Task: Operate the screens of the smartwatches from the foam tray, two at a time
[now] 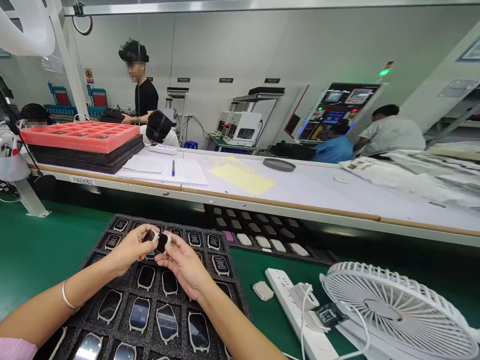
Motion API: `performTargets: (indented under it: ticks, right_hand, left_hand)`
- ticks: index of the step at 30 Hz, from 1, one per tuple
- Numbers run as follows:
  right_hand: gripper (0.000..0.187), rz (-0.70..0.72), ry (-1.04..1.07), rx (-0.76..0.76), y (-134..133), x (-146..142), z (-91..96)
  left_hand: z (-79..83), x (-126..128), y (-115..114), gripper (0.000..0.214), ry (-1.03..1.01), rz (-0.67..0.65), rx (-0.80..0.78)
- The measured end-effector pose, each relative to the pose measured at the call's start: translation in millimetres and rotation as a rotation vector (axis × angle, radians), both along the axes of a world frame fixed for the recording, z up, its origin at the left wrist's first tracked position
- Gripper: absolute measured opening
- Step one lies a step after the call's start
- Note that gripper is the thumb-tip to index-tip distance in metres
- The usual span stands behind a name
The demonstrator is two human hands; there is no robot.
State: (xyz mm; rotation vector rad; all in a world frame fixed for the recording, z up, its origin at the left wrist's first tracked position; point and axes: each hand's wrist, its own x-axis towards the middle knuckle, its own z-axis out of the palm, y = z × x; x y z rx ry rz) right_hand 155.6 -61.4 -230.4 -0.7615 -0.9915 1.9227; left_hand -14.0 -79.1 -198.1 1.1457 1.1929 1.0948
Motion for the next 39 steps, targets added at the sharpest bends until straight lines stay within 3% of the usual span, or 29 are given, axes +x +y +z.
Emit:
performTargets:
  ticks: [4, 13, 20, 29, 39]
  right_hand:
    - [0.055, 0.003, -0.001, 0.026, 2.0, 1.3, -5.1]
    - [0.049, 0.043, 0.012, 0.060, 2.2, 3.8, -5.0]
    - [0.057, 0.059, 0.048, 0.101, -1.3, 4.5, -3.2]
    - [0.054, 0.060, 0.082, 0.100, 1.0, 5.5, -4.2]
    - [0.044, 0.117, 0.104, 0.142, -0.3, 7.5, -5.5]
  left_hand:
    - [-16.5, -5.5, -0.3, 0.042, 0.022, 0.027, 0.003]
    - [-27.1, -8.1, 1.9, 0.034, 0.029, -0.003, 0.141]
    - [-22.9, -7.0, -1.4, 0.039, 0.035, 0.031, 0.167]
    - [-11.5, -6.5, -8.7, 0.042, 0.331, 0.074, 0.263]
    - [-15.5, -5.2, -9.0, 0.039, 0.312, 0.075, 0.271]
